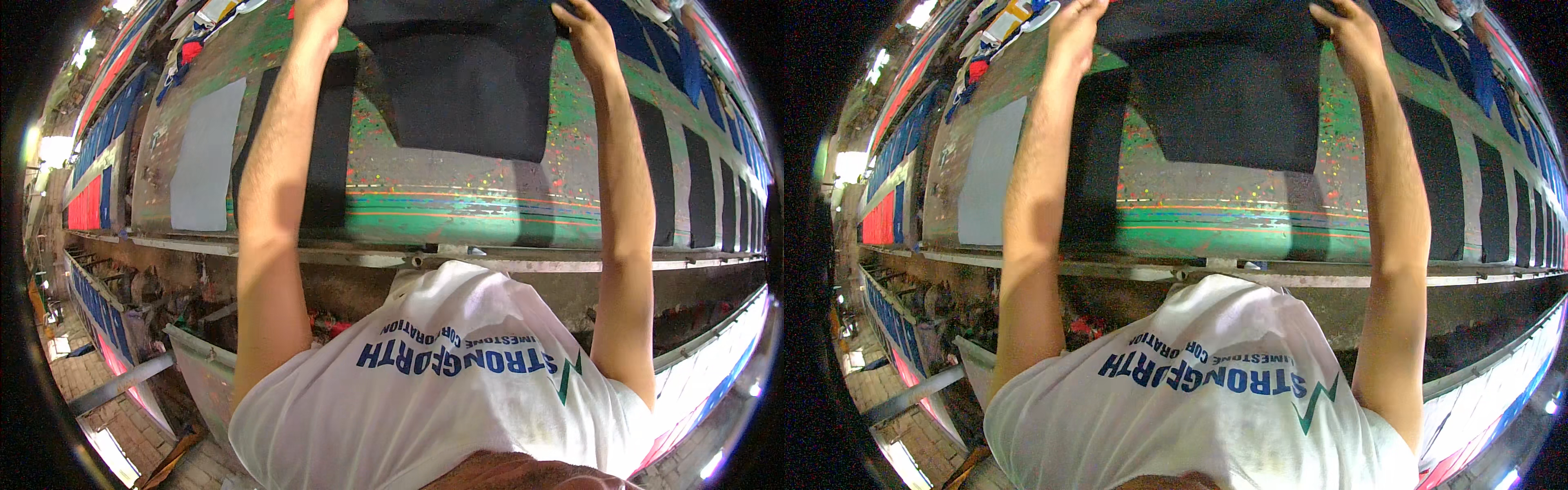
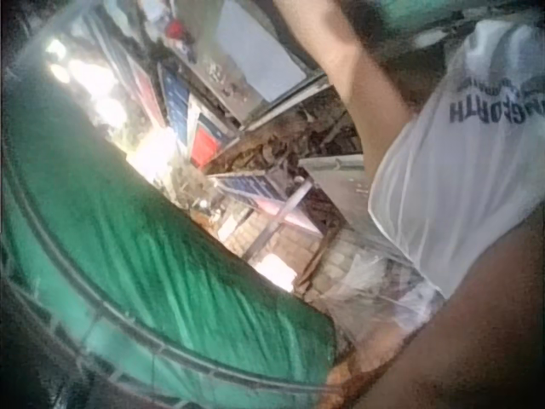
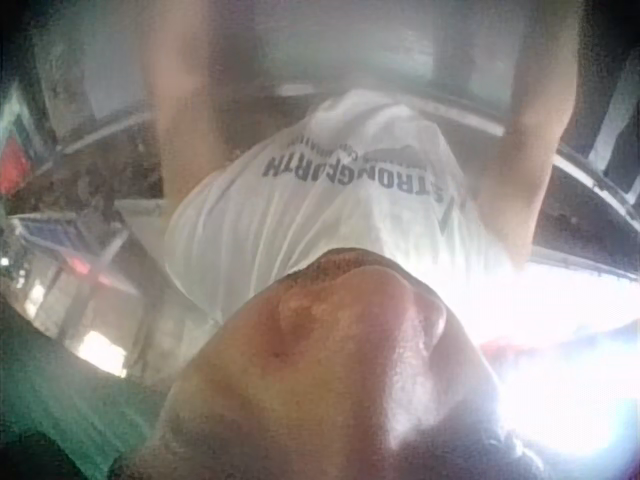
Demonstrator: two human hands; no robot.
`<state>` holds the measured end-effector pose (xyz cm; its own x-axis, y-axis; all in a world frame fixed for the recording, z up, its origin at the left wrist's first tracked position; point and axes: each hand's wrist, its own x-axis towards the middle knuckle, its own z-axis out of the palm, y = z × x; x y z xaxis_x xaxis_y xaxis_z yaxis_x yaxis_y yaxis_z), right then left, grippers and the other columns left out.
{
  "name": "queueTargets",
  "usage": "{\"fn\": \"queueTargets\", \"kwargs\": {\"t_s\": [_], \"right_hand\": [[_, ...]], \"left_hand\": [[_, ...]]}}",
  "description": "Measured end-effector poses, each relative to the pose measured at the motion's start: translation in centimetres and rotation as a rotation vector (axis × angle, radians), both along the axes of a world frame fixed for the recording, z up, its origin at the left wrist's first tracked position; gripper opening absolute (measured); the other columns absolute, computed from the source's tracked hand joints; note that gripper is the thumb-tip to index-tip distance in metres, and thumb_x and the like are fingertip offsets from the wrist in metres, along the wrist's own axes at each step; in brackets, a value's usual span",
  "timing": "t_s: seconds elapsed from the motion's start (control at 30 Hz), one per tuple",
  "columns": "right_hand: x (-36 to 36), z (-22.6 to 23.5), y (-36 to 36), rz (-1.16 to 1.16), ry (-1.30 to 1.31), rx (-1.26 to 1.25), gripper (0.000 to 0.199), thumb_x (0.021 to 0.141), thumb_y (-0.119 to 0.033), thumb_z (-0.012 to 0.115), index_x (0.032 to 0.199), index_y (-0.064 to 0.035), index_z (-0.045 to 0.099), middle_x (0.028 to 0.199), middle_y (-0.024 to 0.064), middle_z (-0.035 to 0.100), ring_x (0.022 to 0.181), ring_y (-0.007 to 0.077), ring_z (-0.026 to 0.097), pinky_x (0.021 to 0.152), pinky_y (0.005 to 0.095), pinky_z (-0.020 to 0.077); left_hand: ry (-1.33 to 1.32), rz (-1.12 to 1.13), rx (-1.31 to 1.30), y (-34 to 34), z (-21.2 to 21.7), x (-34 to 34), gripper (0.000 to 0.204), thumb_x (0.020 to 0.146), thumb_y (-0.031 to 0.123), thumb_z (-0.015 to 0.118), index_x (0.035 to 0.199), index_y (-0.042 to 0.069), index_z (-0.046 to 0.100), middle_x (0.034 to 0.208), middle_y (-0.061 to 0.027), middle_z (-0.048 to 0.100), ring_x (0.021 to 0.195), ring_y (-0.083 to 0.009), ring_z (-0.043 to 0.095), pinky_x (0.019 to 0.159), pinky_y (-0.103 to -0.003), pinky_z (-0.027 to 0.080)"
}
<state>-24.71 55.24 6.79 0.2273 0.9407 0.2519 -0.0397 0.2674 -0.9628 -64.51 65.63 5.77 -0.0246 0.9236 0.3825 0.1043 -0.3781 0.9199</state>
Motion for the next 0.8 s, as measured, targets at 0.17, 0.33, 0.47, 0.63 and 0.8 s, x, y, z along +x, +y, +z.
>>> {"fn": "queueTargets", "kwargs": {"t_s": [0.17,0.33,0.47,0.63,0.8], "right_hand": [[-0.1,6.0,4.6,0.034,-0.053,0.169,0.046,0.101,0.003,0.066,0.147,0.0029,0.061,0.13,0.0115,0.073,0.114,0.0199,0.069,0.099,0.0338,0.0542],[-1.6,5.9,1.6,-0.045,-0.094,0.221,0.049,0.099,0.003,0.068,0.147,0.0043,0.06,0.133,0.012,0.072,0.117,0.0218,0.069,0.106,0.0317,0.0511],[-3.0,0.4,-4.3,-0.128,-0.244,0.032,0.048,0.098,-0.007,0.074,0.144,0.0004,0.065,0.138,0.0114,0.07,0.127,0.0208,0.064,0.113,0.0341,0.0466],[-6.0,-10.7,-12.2,-0.161,-0.35,-0.178,0.048,0.092,-0.006,0.081,0.139,-0.005,0.071,0.135,0.0078,0.074,0.115,0.0139,0.068,0.101,0.0301,0.0535],[-7.7,-18.9,-19.4,-0.174,-0.32,-0.552,0.051,0.088,-0.005,0.084,0.138,-0.0123,0.074,0.094,-0.0074,0.064,0.077,0.0048,0.046,0.07,0.0239,0.0431]], "left_hand": [[-0.059,-0.065,0.156,4.6,6.3,-1.7,0.028,0.105,0.023,0.073,0.12,0.0,0.076,0.111,-0.0048,0.076,0.102,-0.0148,0.067,0.095,-0.032,0.052],[0.019,-0.039,0.165,1.4,6.0,-3.9,0.025,0.103,0.02,0.074,0.118,-0.001,0.078,0.106,-0.0039,0.077,0.097,-0.013,0.066,0.092,-0.03,0.052],[0.068,-0.144,-0.005,-3.7,0.3,-6.1,0.03,0.104,0.025,0.076,0.123,0.002,0.075,0.117,-0.0038,0.076,0.109,-0.0123,0.067,0.102,-0.03,0.05],[0.1,-0.036,-0.209,-13.5,-9.9,-6.9,0.032,0.102,0.03,0.078,0.116,0.002,0.077,0.103,0.001,0.075,0.095,-0.0065,0.064,0.089,-0.027,0.052],[0.337,0.075,-0.455,-21.6,-18.0,-7.4,0.033,0.104,0.031,0.072,0.118,0.001,0.077,0.104,-0.0028,0.077,0.092,-0.0106,0.067,0.088,-0.03,0.054]]}}
